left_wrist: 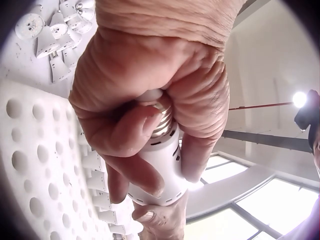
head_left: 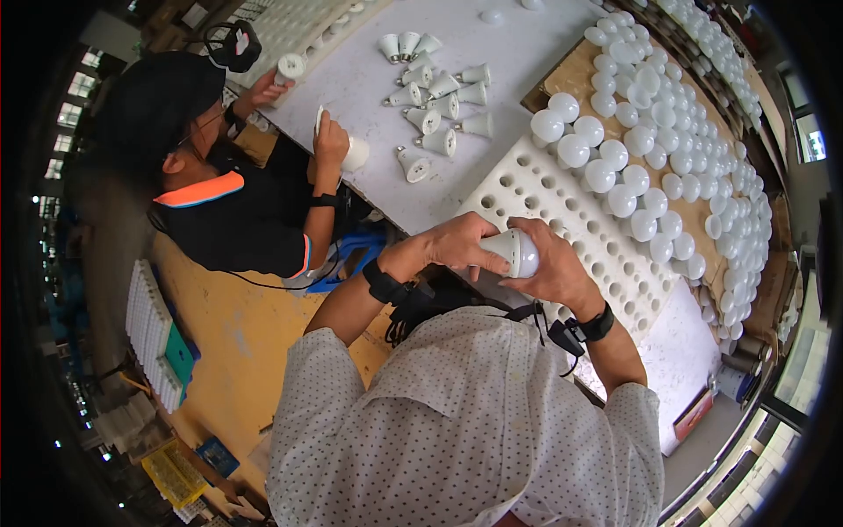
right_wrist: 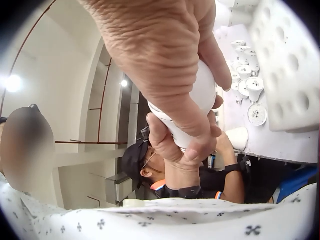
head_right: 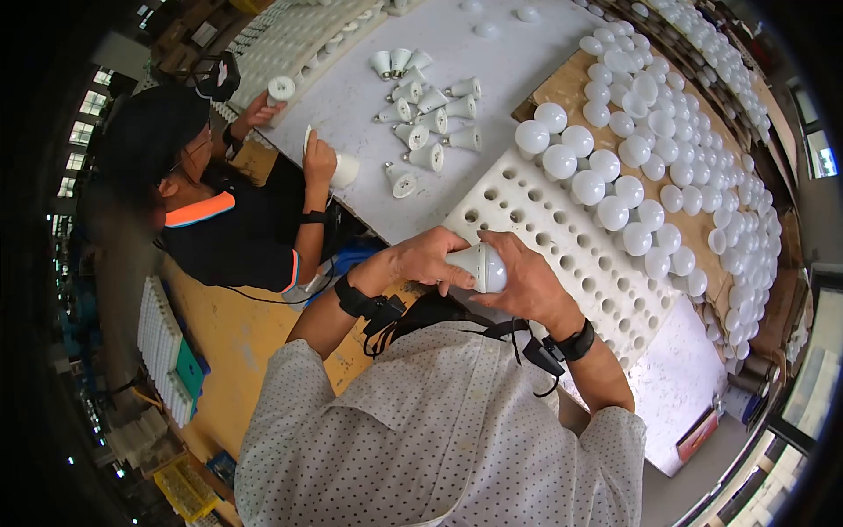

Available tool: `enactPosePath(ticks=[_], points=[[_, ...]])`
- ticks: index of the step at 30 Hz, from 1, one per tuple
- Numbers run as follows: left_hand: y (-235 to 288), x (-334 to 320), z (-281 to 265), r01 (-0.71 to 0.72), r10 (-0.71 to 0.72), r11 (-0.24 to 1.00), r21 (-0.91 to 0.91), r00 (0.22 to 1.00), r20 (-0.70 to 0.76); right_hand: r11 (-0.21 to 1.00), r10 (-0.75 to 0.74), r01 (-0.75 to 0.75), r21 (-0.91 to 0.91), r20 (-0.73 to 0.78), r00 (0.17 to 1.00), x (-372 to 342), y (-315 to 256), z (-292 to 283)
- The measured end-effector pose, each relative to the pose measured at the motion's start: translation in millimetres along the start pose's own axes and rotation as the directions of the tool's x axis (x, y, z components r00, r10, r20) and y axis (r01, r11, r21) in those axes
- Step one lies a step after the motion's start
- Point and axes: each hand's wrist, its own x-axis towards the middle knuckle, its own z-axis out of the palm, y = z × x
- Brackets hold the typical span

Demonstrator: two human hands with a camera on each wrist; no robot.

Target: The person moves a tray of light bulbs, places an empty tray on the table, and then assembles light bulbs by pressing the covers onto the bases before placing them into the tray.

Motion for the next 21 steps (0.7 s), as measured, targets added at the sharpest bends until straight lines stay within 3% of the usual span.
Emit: enactPosePath(ticks=[13, 17, 21], points=[[-1, 7, 3, -0.033, 0.033, 0.998, 0.053, 0.999, -0.001, 0.968, -0.214, 0.186, -0.167, -0.17, 0.962, -7, 19, 16], [2, 8, 6, -0.036, 0.036, 0.997, 0.062, 0.999, 0.001, 0.973, -0.184, 0.158, -0.168, -0.157, 0.97, -10, 15, 14], [4, 15, 10, -0.024, 0.024, 0.995, 0.099, 1.0, 0.004, 0.971, -0.238, 0.227, -0.07, -0.251, 0.938, -10, 15, 19]])
